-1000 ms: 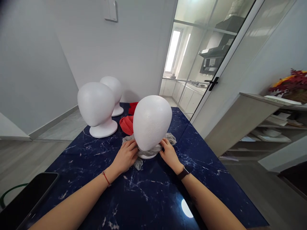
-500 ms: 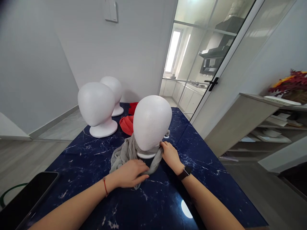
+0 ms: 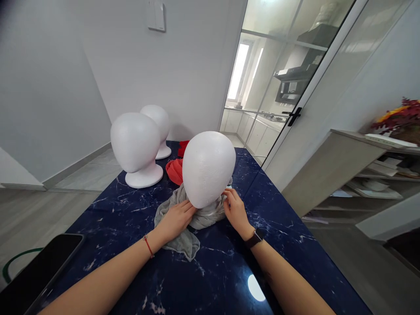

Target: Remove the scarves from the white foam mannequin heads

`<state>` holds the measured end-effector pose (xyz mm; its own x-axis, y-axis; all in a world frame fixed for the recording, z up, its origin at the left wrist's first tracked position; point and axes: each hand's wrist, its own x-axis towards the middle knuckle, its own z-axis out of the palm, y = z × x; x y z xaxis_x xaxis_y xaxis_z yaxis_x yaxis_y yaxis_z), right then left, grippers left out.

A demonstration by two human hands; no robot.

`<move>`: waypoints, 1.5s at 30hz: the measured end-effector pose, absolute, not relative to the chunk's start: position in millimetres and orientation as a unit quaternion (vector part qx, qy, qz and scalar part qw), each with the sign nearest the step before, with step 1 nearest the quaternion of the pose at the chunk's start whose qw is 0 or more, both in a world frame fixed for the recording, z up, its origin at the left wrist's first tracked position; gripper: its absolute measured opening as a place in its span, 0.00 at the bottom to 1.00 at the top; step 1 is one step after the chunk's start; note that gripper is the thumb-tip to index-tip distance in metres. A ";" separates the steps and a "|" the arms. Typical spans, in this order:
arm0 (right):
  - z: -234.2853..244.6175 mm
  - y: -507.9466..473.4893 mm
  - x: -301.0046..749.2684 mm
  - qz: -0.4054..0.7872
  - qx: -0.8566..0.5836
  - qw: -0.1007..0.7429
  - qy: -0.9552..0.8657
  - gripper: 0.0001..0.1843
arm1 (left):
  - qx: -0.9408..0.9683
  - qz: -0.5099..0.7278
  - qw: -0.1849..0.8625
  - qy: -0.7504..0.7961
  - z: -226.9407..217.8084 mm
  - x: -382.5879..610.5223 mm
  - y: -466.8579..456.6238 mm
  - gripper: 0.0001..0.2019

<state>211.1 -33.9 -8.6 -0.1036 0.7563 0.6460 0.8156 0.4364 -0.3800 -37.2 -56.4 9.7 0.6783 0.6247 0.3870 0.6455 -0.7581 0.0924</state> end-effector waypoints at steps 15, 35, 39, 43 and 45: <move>8.2 -46.5 191.5 -0.052 -0.477 0.216 -0.850 0.11 | -0.878 -0.191 0.050 -0.435 18.3 -32.9 -62.1 0.10; 16.0 -43.8 190.3 -0.089 -0.497 0.118 -0.855 0.12 | -0.786 -0.161 0.011 -0.597 17.3 -43.1 -53.8 0.16; 15.7 -44.7 189.4 -0.088 -0.499 0.116 -0.854 0.12 | -0.824 -0.194 0.054 -0.529 12.2 -47.2 -51.4 0.22; 15.7 -43.5 191.2 -0.092 -0.505 0.104 -0.852 0.13 | -0.770 -0.195 0.031 -0.606 9.0 -50.1 -45.9 0.21; 15.9 -42.0 193.6 -0.091 -0.507 0.098 -0.852 0.13 | -0.731 -0.192 0.023 -0.654 10.0 -51.4 -43.6 0.18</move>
<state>193.6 -42.0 15.9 -0.4668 0.8455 0.2591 0.8812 0.4695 0.0554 -51.4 -43.6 10.0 0.0701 0.9475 0.3119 0.9655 -0.1430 0.2177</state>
